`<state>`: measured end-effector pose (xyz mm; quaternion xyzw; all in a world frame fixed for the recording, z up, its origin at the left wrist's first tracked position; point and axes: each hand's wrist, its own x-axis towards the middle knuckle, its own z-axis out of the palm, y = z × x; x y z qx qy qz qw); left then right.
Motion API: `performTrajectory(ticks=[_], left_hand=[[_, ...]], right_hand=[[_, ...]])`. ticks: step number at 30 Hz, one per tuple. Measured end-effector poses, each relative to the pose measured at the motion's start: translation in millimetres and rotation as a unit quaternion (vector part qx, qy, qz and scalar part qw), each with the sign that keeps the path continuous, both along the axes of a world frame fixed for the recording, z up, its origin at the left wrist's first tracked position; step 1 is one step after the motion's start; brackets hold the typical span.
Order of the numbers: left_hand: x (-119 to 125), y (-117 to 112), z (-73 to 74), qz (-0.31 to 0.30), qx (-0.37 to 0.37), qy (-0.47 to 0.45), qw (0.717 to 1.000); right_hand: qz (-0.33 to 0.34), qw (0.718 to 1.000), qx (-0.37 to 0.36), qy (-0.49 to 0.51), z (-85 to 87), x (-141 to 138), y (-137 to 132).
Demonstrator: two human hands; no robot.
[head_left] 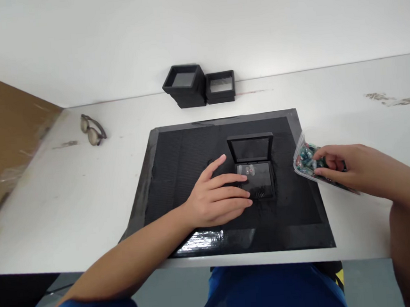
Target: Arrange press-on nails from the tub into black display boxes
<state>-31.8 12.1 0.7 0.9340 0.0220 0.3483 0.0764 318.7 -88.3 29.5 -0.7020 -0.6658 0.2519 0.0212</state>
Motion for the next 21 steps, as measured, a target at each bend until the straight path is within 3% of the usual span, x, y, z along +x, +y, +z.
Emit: performTrajectory(ticks=[9,21], left_hand=[[0,0,-0.4,-0.006,-0.004,-0.001,1.000],[-1,0,-0.9,-0.005,0.005,0.007,1.000]], right_hand=[[0.019,0.999,0.003,0.047,5.2,-8,2],[0.028,0.999,0.033,0.011,-0.4,-15,5]])
